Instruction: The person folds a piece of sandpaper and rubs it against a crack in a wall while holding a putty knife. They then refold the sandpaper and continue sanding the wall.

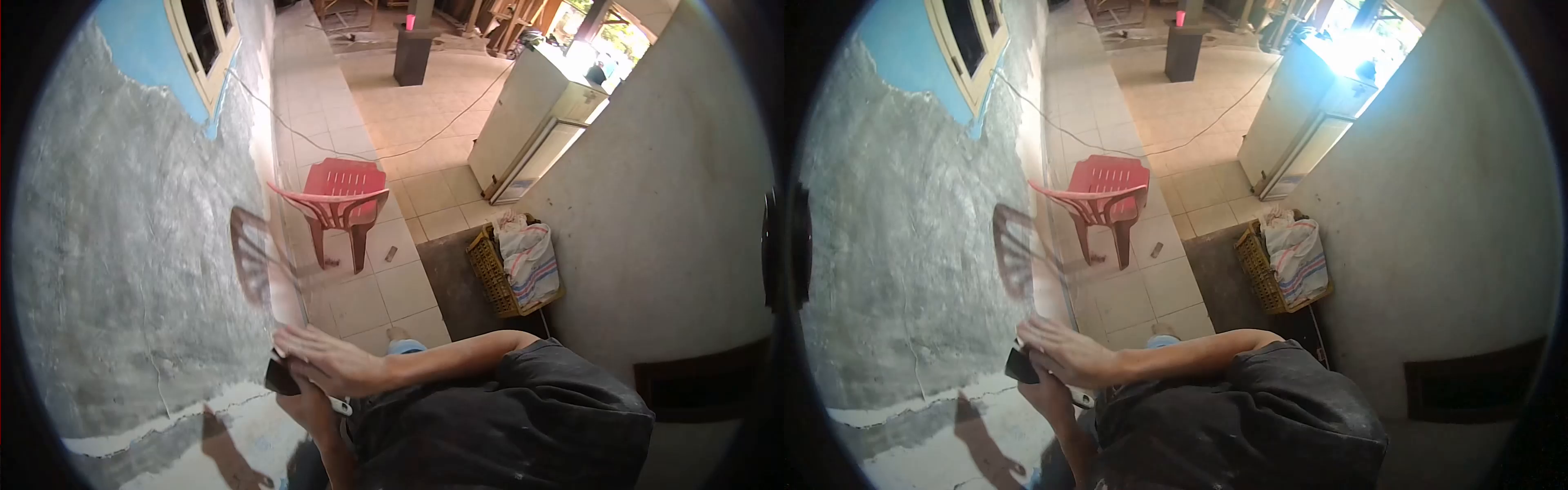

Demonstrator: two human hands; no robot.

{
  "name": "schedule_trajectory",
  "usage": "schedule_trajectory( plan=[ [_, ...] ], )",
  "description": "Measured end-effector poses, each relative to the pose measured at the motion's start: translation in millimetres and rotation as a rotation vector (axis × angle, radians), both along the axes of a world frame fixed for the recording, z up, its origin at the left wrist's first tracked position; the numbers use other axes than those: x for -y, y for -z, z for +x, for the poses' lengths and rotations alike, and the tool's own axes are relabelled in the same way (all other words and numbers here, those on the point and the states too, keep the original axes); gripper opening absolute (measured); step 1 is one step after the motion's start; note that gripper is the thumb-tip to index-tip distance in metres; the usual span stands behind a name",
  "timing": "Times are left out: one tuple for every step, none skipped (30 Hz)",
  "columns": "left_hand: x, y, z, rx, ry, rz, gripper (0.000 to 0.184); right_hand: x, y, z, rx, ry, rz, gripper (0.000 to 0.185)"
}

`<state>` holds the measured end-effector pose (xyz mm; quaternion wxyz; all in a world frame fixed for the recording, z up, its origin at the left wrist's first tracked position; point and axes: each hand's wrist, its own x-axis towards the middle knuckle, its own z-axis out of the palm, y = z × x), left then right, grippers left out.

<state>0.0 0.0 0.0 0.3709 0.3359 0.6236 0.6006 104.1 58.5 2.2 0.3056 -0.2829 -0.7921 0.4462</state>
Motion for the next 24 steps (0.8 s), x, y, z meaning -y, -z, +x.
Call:
schedule_trajectory(
  plan=[
    [-4.4, 0.9, -9.3, 0.061, 0.004, 0.037, 0.039, 2.7, 2.3, -8.0, -0.040, -0.037, 0.020, 0.052],
    [-5.7, 1.1, -12.8, 0.024, -0.012, 0.063, 0.036, 5.7, 9.6, -16.1, -0.074, -0.001, 0.079, 0.051],
    [11.5, 6.4, 29.4, 0.066, -0.016, -0.011, 0.036, 17.8, 10.8, 22.9, 0.043, 0.024, 0.037, 0.051],
    [10.8, 0.3, 28.9, -0.012, -0.020, -0.043, 0.036, 9.2, 12.2, 18.5, 0.041, 0.047, 0.035, 0.051],
    [10.6, -4.9, 23.6, -0.098, -0.028, -0.081, 0.036, 4.0, 12.4, 10.4, 0.030, 0.068, 0.028, 0.051],
    [8.4, -1.5, 12.0, -0.087, -0.011, -0.066, 0.035, 3.1, 13.0, 0.5, 0.026, 0.067, 0.019, 0.051],
    [7.7, 0.7, 12.1, -0.062, -0.025, -0.056, 0.035, 6.6, 12.8, 1.0, 0.032, 0.046, 0.029, 0.051],
    [7.5, 1.8, 11.1, -0.039, -0.037, -0.048, 0.035, 12.3, 11.5, 1.8, 0.035, 0.026, 0.036, 0.051],
    [7.6, 3.3, 9.3, -0.019, -0.047, -0.040, 0.035, 15.9, 10.9, 1.0, 0.036, 0.009, 0.043, 0.051],
    [10.2, 8.7, 8.9, -0.011, -0.034, 0.010, 0.036, 13.6, 12.6, 1.1, 0.025, 0.012, 0.059, 0.051],
    [11.7, 7.3, 8.7, -0.037, -0.035, -0.015, 0.036, 10.0, 12.8, -0.5, 0.037, 0.014, 0.034, 0.051],
    [13.1, 0.5, 9.3, -0.063, -0.035, -0.041, 0.036, 6.1, 13.0, -2.8, 0.050, 0.016, 0.008, 0.051],
    [13.6, -3.0, 8.8, -0.090, -0.035, -0.067, 0.036, 4.2, 13.6, -4.5, 0.062, 0.018, -0.018, 0.051],
    [12.4, -1.7, 3.2, -0.040, -0.053, -0.090, 0.036, 8.7, 16.2, -7.2, 0.050, -0.002, -0.024, 0.051],
    [12.9, -0.7, 2.7, -0.007, -0.068, -0.068, 0.036, 17.1, 20.0, -10.7, 0.037, -0.022, -0.029, 0.051],
    [14.1, 0.6, 4.0, 0.026, -0.084, -0.045, 0.036, 20.8, 22.4, -13.0, 0.026, -0.042, -0.033, 0.051],
    [15.0, 3.2, 3.8, 0.062, -0.102, -0.022, 0.036, 18.5, 24.4, -13.3, 0.021, -0.029, -0.030, 0.051],
    [18.4, 12.7, -1.9, -0.003, -0.089, -0.053, 0.035, 16.5, 26.5, -14.4, 0.015, -0.020, -0.029, 0.051],
    [22.1, 21.3, -7.1, 0.006, -0.085, -0.071, 0.035, 14.9, 29.2, -16.4, 0.009, -0.016, -0.032, 0.051],
    [25.4, 29.0, -12.5, 0.012, -0.083, -0.090, 0.036, 15.9, 35.1, -20.6, 0.034, -0.013, -0.040, 0.050],
    [25.2, 31.9, -15.8, 0.020, -0.081, -0.108, 0.037, 21.2, 36.7, -24.0, 0.038, -0.045, -0.018, 0.050],
    [23.4, 30.3, -16.6, 0.012, -0.100, -0.019, 0.038, 27.7, 36.5, -24.7, 0.044, -0.076, 0.006, 0.050],
    [22.5, 33.1, -15.2, 0.005, -0.098, -0.044, 0.039, 31.6, 37.5, -24.8, 0.046, -0.109, 0.025, 0.050],
    [24.2, 37.1, -14.0, -0.005, -0.100, -0.075, 0.040, 32.0, 41.2, -25.7, 0.014, -0.090, -0.042, 0.047]
  ],
)
